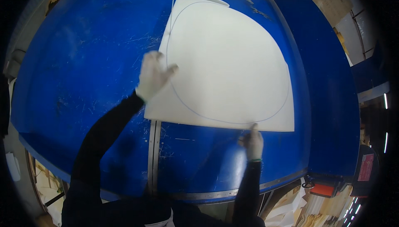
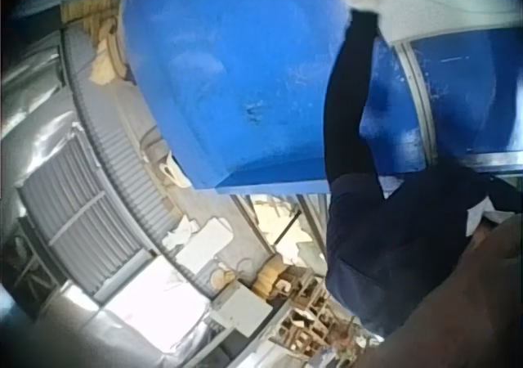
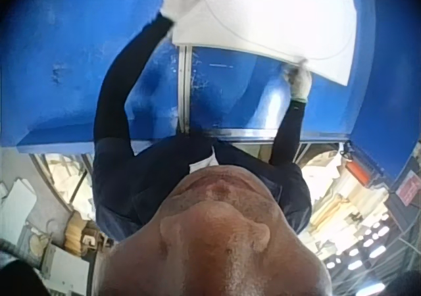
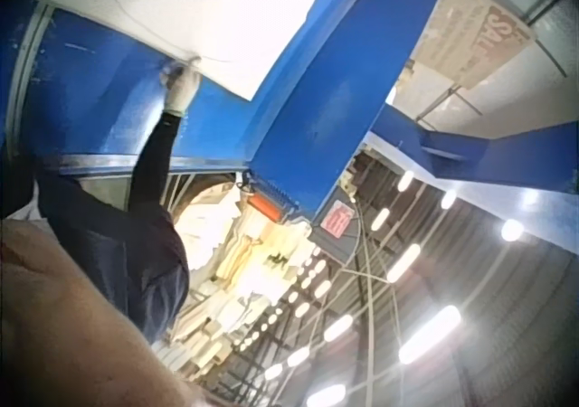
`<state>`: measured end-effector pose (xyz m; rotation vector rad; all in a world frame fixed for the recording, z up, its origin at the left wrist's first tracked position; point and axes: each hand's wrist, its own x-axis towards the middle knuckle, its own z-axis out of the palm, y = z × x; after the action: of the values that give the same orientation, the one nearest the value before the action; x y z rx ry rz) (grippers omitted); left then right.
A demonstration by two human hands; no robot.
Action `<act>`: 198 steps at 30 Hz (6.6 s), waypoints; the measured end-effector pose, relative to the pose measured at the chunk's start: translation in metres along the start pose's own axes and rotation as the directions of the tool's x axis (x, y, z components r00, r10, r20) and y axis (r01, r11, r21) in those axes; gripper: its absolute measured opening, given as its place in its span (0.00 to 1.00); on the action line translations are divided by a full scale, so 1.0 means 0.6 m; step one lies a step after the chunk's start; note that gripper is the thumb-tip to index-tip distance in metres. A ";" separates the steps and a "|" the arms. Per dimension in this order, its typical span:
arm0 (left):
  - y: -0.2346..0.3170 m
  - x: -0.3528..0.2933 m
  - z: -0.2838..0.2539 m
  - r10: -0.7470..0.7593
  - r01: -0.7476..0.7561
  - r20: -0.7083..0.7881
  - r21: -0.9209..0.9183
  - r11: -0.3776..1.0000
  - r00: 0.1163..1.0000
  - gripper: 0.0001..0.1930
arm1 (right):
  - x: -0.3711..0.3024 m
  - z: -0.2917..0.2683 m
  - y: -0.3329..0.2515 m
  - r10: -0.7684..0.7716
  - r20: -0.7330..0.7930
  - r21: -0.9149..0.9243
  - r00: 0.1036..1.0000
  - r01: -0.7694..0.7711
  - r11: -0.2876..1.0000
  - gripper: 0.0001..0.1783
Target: The person uses a vertical band saw to cut a circular shape from a white foam sheet. They position the foam on the blue table, guide it through the blade, and then remove the offcuts. The offcuts are placed into a basket on the floor.
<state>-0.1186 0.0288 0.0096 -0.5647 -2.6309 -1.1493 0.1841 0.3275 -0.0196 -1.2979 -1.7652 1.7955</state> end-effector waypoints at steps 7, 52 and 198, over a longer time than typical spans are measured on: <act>0.088 -0.248 -0.041 -0.183 0.695 0.931 -0.095 0.712 0.315 0.37 | 0.116 -0.165 -0.011 0.030 -0.385 -0.053 0.922 -0.055 0.997 0.38; 0.030 -0.232 0.044 -0.662 0.720 0.583 -0.688 -0.092 0.472 0.21 | 0.183 -0.191 0.044 -0.025 -0.191 0.144 0.981 0.053 0.988 0.24; -0.136 0.034 0.044 -0.578 0.524 0.235 -0.750 0.404 0.782 0.38 | 0.103 -0.251 0.033 -0.251 -0.269 -0.456 0.930 0.107 0.883 0.19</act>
<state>-0.1732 0.0027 -0.0548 0.3300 -2.1343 -2.5352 0.2715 0.4654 -0.0356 -1.4254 -2.0796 1.0438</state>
